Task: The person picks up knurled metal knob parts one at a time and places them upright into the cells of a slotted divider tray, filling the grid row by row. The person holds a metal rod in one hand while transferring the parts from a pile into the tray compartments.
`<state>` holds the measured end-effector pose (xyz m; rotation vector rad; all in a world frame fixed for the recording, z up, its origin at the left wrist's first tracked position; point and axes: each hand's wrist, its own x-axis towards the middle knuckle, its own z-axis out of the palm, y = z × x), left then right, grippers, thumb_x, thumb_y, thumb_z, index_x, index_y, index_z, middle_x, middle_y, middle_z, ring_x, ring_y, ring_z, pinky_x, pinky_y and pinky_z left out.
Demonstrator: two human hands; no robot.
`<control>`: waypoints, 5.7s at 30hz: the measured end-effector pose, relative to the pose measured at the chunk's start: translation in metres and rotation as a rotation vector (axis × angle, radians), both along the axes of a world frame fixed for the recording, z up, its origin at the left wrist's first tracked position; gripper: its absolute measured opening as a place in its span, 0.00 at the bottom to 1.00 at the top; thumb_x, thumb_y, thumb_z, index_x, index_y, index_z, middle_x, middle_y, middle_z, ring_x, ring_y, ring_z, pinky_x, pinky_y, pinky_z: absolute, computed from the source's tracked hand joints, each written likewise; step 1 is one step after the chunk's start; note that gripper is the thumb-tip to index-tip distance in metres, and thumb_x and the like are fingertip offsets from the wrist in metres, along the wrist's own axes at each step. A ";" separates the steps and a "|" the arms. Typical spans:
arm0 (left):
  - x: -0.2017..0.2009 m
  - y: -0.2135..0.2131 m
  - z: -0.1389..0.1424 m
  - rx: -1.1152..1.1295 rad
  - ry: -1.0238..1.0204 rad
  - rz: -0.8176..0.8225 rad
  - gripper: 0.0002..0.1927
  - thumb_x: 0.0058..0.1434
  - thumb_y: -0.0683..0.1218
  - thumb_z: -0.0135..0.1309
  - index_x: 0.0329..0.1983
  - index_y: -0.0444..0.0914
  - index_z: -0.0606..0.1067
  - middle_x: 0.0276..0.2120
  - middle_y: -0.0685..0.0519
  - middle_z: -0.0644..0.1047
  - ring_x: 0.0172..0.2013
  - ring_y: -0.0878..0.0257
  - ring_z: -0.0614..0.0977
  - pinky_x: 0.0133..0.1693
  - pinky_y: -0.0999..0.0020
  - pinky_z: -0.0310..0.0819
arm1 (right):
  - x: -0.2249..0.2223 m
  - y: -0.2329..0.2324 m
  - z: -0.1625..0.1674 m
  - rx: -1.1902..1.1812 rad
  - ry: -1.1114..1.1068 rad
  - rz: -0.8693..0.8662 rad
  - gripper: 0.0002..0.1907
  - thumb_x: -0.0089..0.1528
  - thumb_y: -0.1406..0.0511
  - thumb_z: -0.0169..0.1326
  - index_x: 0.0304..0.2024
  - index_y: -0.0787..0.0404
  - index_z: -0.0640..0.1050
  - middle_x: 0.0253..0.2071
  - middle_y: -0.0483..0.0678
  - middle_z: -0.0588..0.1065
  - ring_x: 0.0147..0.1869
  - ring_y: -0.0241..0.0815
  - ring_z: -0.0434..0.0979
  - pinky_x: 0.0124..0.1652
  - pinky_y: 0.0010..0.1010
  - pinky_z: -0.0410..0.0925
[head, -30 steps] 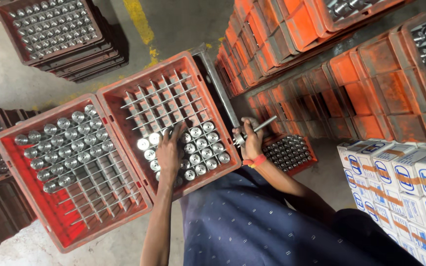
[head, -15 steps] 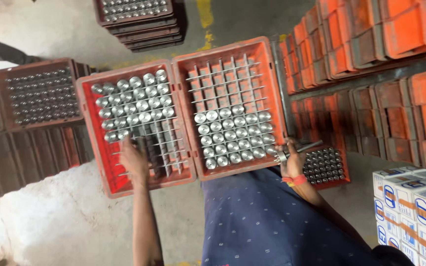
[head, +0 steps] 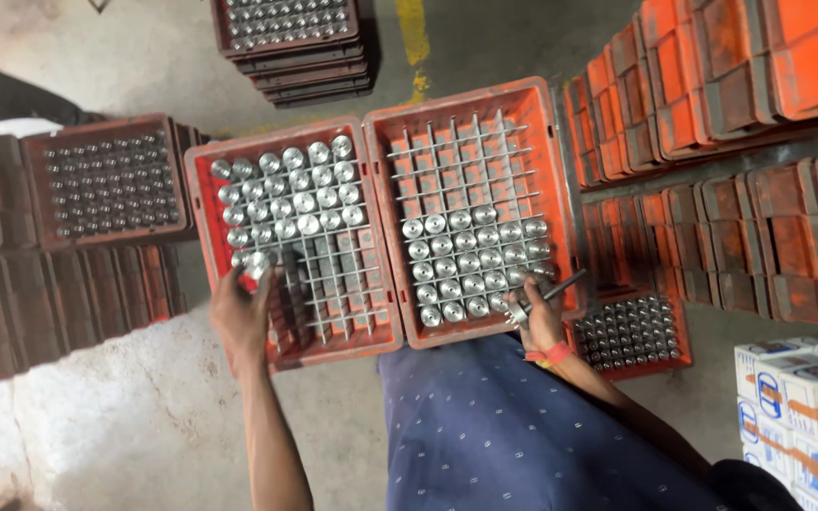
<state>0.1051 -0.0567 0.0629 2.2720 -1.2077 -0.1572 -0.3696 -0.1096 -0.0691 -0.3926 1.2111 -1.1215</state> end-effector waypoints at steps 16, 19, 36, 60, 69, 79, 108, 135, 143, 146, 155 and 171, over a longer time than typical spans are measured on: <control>-0.309 -0.017 -0.041 0.351 0.589 -0.330 0.19 0.55 0.49 0.66 0.46 0.34 0.79 0.33 0.38 0.83 0.36 0.44 0.85 0.38 0.52 0.76 | 0.031 -0.032 0.063 -0.058 -0.095 -0.025 0.08 0.69 0.64 0.55 0.46 0.63 0.75 0.33 0.42 0.74 0.32 0.32 0.75 0.31 0.27 0.71; -0.339 -0.021 -0.034 0.331 0.600 -0.437 0.21 0.54 0.48 0.66 0.47 0.34 0.78 0.36 0.36 0.82 0.39 0.40 0.84 0.39 0.51 0.76 | 0.017 -0.039 0.080 -0.119 -0.076 0.006 0.09 0.70 0.63 0.54 0.45 0.64 0.74 0.29 0.43 0.72 0.29 0.35 0.75 0.31 0.28 0.70; -0.367 -0.084 -0.035 0.601 0.611 -0.527 0.28 0.58 0.54 0.66 0.57 0.36 0.75 0.31 0.38 0.83 0.34 0.50 0.87 0.42 0.57 0.79 | -0.085 -0.085 0.030 -0.062 -0.044 -0.267 0.08 0.69 0.63 0.52 0.43 0.62 0.75 0.27 0.50 0.76 0.27 0.39 0.77 0.30 0.31 0.70; -0.001 -0.009 -0.060 0.180 -0.311 0.103 0.27 0.63 0.55 0.67 0.60 0.38 0.75 0.70 0.32 0.62 0.70 0.34 0.60 0.66 0.36 0.57 | -0.114 -0.012 0.006 -0.004 -0.036 -0.248 0.08 0.69 0.65 0.53 0.47 0.62 0.76 0.27 0.48 0.76 0.32 0.43 0.80 0.40 0.38 0.75; 0.027 -0.018 -0.047 0.147 -0.255 0.134 0.26 0.57 0.58 0.73 0.50 0.38 0.81 0.68 0.36 0.60 0.72 0.40 0.54 0.63 0.28 0.50 | -0.031 -0.009 -0.004 -0.010 -0.151 -0.138 0.03 0.71 0.70 0.53 0.44 0.63 0.73 0.30 0.49 0.76 0.35 0.41 0.79 0.45 0.40 0.76; -0.081 0.036 -0.061 -0.870 1.674 0.034 0.22 0.58 0.48 0.59 0.55 0.37 0.73 0.50 0.50 0.78 0.52 0.57 0.81 0.60 0.54 0.74 | 0.009 0.006 -0.006 0.130 -0.118 -0.046 0.09 0.68 0.70 0.48 0.50 0.62 0.74 0.42 0.49 0.78 0.34 0.40 0.79 0.36 0.35 0.74; -0.357 -0.067 -0.040 0.559 0.576 -0.676 0.29 0.54 0.58 0.67 0.54 0.37 0.78 0.37 0.39 0.84 0.38 0.49 0.87 0.42 0.57 0.79 | -0.081 -0.061 0.025 0.049 -0.086 -0.300 0.04 0.67 0.68 0.54 0.42 0.63 0.76 0.28 0.50 0.75 0.28 0.39 0.75 0.32 0.31 0.68; -0.097 -0.067 -0.064 -0.147 0.022 -0.181 0.19 0.67 0.47 0.63 0.58 0.38 0.75 0.37 0.46 0.79 0.34 0.52 0.81 0.37 0.57 0.75 | -0.127 0.000 0.000 0.010 -0.213 -0.391 0.04 0.70 0.69 0.53 0.43 0.64 0.78 0.29 0.48 0.73 0.34 0.41 0.75 0.44 0.38 0.75; -0.105 -0.116 -0.081 0.155 -0.142 -0.198 0.25 0.57 0.53 0.68 0.54 0.37 0.79 0.45 0.40 0.79 0.33 0.44 0.83 0.32 0.52 0.76 | -0.033 -0.016 0.034 0.017 -0.116 -0.108 0.05 0.70 0.69 0.50 0.46 0.64 0.75 0.30 0.48 0.74 0.30 0.39 0.76 0.38 0.33 0.75; -0.100 -0.101 -0.047 0.146 -0.044 -0.236 0.25 0.60 0.54 0.68 0.55 0.38 0.79 0.41 0.43 0.79 0.33 0.50 0.82 0.35 0.57 0.76 | -0.022 -0.010 0.041 0.028 -0.140 -0.053 0.05 0.71 0.68 0.50 0.47 0.63 0.74 0.29 0.46 0.74 0.29 0.37 0.76 0.34 0.31 0.74; -0.132 -0.023 -0.047 -0.461 1.097 0.108 0.18 0.60 0.51 0.68 0.46 0.41 0.73 0.33 0.56 0.77 0.33 0.65 0.78 0.35 0.70 0.72 | -0.013 0.009 0.033 0.046 -0.029 0.014 0.06 0.70 0.68 0.50 0.47 0.65 0.75 0.29 0.47 0.74 0.30 0.38 0.78 0.25 0.27 0.69; -0.310 -0.012 -0.018 0.423 0.778 -0.420 0.20 0.51 0.49 0.68 0.44 0.34 0.81 0.33 0.42 0.84 0.35 0.52 0.86 0.39 0.58 0.77 | 0.046 -0.021 0.118 -0.235 -0.023 0.290 0.09 0.72 0.63 0.49 0.43 0.62 0.72 0.25 0.44 0.72 0.30 0.33 0.75 0.34 0.26 0.70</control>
